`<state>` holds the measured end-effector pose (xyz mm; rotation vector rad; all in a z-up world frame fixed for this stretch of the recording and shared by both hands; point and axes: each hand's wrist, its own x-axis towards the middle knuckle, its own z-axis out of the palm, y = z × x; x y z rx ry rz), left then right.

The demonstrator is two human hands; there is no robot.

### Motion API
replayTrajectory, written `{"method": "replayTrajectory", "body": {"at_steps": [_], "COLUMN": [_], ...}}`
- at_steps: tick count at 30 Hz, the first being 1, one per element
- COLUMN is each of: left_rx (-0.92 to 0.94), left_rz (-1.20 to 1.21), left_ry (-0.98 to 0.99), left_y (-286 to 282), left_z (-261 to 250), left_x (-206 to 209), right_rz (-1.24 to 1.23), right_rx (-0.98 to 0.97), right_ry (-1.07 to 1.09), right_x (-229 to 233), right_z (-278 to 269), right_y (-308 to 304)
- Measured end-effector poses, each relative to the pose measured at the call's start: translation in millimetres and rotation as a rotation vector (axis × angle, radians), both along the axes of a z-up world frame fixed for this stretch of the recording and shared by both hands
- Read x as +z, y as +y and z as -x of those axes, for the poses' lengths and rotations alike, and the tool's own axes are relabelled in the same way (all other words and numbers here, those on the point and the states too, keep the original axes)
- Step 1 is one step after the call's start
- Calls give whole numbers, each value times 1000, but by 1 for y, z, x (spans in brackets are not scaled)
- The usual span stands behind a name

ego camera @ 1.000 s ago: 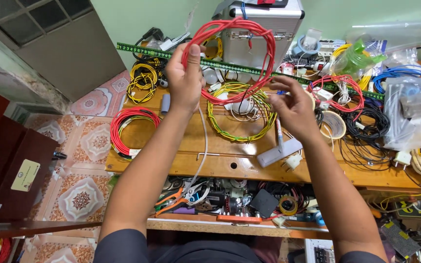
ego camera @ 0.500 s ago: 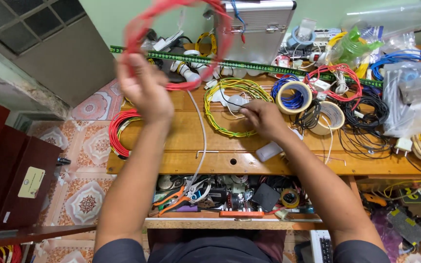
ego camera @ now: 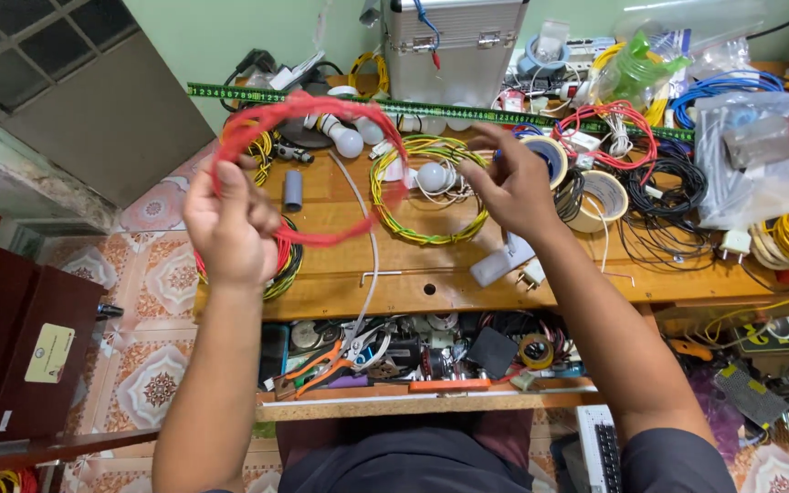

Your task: Organizing and labeling coils of electrical wire using masking tape and a marker at a workbench.

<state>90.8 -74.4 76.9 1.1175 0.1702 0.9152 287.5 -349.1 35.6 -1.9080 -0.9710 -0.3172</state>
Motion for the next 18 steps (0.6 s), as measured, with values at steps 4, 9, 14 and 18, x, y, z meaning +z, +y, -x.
{"method": "replayTrajectory", "body": {"at_steps": [4,9,14,18], "left_rx": [-103,-313,-468,-603], "left_rz": [57,318,345,259], "left_ry": [40,48,51,58], "left_y": [-34,-60,-83,-96], "left_z": [18,33,55,63], "left_x": [-6,-46,-70,-87], "right_rz": [-73,-182,-394,-467], "right_rx": [477,528,441,306], "right_ry": [362,493,602,615], "right_x": [28,34,-22,-25], "right_z": [55,128,133,137], "right_y": [-7,-20,-54,-68]}}
